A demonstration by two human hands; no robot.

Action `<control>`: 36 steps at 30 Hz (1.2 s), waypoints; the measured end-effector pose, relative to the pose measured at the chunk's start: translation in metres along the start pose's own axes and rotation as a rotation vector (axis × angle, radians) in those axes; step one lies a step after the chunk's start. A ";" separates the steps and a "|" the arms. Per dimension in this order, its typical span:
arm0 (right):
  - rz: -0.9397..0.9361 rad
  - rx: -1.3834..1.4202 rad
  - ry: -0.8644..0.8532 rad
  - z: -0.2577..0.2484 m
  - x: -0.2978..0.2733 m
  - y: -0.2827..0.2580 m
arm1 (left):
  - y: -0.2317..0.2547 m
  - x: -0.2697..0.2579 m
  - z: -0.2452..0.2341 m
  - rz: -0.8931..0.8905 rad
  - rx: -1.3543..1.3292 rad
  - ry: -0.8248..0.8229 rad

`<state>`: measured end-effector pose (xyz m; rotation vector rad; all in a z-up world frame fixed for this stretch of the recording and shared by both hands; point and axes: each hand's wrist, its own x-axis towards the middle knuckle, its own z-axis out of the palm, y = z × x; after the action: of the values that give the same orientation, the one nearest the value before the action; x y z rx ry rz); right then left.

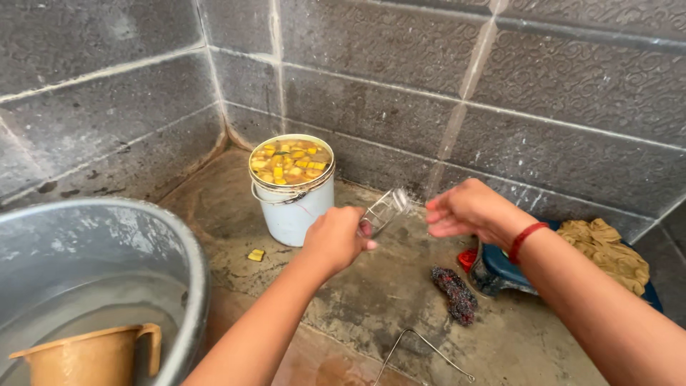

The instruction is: The person washes a plastic cup and a metal soap holder using a steel wool scrubber, then places them on a wall-mounted wire shelf. They also arrange a bottle of liquid soap, a small container, a bar of soap, and two toothbrushes on the shelf.

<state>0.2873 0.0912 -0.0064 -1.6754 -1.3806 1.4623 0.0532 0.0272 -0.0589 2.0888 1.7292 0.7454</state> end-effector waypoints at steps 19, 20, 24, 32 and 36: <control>-0.011 -0.082 -0.076 0.018 0.068 0.111 | -0.076 0.019 0.070 -0.515 -1.089 0.042; 0.109 0.179 -0.170 0.022 0.077 0.111 | -0.081 0.023 0.073 -0.535 -1.184 0.066; -0.342 0.014 -0.031 0.035 0.098 0.088 | -0.091 0.046 0.059 -0.466 -0.807 -0.145; -0.540 -0.694 -0.138 0.030 0.111 -0.029 | -0.053 0.108 -0.008 -0.218 -0.647 -0.287; -0.487 -0.575 -0.185 -0.014 0.105 -0.093 | -0.027 0.159 -0.069 -0.094 -0.510 -0.274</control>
<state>0.2573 0.2226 0.0364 -1.3663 -2.2797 1.0089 0.0114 0.1827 0.0115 1.6615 1.3115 0.7374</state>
